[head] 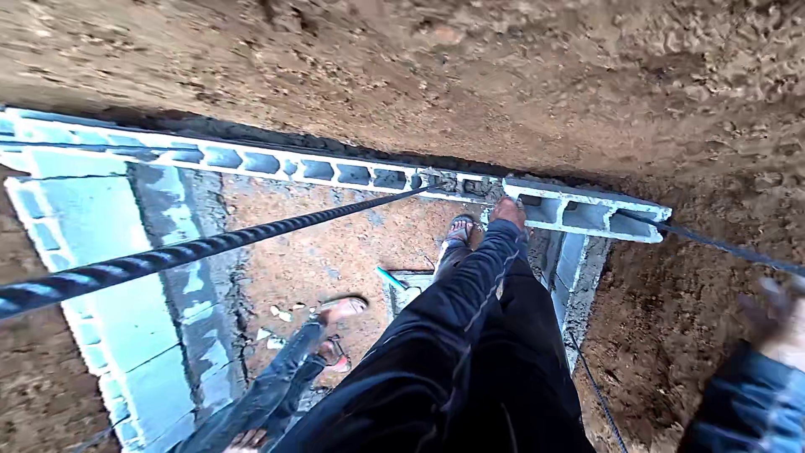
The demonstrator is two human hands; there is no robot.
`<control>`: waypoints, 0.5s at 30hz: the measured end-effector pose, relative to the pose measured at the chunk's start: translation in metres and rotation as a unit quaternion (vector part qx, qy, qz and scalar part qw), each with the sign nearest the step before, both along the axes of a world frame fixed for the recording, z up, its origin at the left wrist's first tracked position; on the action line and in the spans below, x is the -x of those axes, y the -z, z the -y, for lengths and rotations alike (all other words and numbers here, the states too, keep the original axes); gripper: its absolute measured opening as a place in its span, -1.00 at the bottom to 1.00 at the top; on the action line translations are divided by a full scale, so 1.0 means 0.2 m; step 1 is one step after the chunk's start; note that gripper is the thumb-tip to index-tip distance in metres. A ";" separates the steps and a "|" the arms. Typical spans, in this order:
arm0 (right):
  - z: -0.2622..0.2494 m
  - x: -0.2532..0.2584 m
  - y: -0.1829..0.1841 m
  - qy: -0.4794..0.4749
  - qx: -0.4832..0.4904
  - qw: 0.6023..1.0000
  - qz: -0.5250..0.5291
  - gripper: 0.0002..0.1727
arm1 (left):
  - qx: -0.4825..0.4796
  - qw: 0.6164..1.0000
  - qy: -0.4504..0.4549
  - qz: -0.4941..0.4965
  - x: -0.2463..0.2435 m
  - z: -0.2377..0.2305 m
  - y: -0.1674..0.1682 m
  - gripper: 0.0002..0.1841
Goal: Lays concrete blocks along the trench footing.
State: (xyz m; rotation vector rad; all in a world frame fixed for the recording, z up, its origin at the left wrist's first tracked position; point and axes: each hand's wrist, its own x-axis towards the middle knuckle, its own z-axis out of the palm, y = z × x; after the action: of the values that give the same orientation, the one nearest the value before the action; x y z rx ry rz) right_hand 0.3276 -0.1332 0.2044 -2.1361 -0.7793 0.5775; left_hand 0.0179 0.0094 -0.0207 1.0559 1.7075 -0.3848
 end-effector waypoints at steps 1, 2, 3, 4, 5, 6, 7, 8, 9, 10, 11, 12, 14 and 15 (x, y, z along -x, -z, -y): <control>0.00 0.06 0.06 0.028 0.062 0.997 -0.036 -0.28 | -0.001 1.000 0.001 -0.001 0.00 0.00 0.01 -0.47; 0.03 0.09 0.14 0.045 0.119 0.990 -0.063 -0.28 | -0.001 1.000 0.001 0.001 0.00 0.00 0.01 -0.47; 0.07 0.11 0.23 0.049 0.176 0.980 -0.075 -0.29 | 0.000 1.000 0.004 0.002 -0.01 0.00 0.02 -0.45; 0.12 0.12 0.32 0.036 0.245 0.965 -0.082 -0.30 | -0.003 1.000 0.008 -0.001 -0.01 0.00 0.03 -0.44; 0.18 0.15 0.40 0.000 0.326 0.942 -0.084 -0.31 | -0.009 1.000 0.014 -0.007 -0.01 0.00 0.03 -0.43; 0.24 0.19 0.46 -0.048 0.400 0.911 -0.087 -0.31 | -0.016 1.000 0.021 -0.012 -0.02 0.01 0.02 -0.43; 0.32 0.24 0.53 -0.095 0.449 0.884 -0.085 -0.33 | -0.030 0.999 0.028 -0.014 -0.01 0.01 0.02 -0.45; 0.40 0.32 0.56 -0.125 0.477 0.865 -0.093 -0.38 | -0.045 0.998 0.035 -0.015 -0.01 0.02 0.02 -0.46; 0.47 0.41 0.58 -0.139 0.488 0.855 -0.111 -0.40 | -0.058 0.997 0.046 -0.017 -0.01 0.02 0.02 -0.46; 0.55 0.50 0.59 -0.137 0.489 0.850 -0.140 -0.41 | -0.070 0.996 0.061 -0.017 -0.01 0.01 0.01 -0.44; 0.63 0.58 0.61 -0.127 0.479 0.851 -0.172 -0.44 | -0.075 0.994 0.081 -0.020 0.00 0.01 0.01 -0.42; 0.70 0.64 0.61 -0.116 0.473 0.848 -0.209 -0.43 | -0.076 0.991 0.105 -0.026 0.00 -0.01 0.01 -0.38; 0.88 0.77 0.64 -0.085 0.466 0.841 -0.261 -0.40 | -0.057 0.984 0.163 -0.043 0.01 -0.04 -0.04 -0.31; 0.98 0.84 0.68 -0.064 0.459 0.841 -0.279 -0.40 | -0.056 0.980 0.183 -0.052 0.00 -0.05 -0.07 -0.29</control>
State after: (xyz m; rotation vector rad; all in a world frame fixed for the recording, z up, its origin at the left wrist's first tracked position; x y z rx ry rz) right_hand 0.1592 -0.3297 0.0674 -2.4993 -0.3094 1.8414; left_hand 0.0174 0.0196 -0.0070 1.4614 1.6393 -0.5919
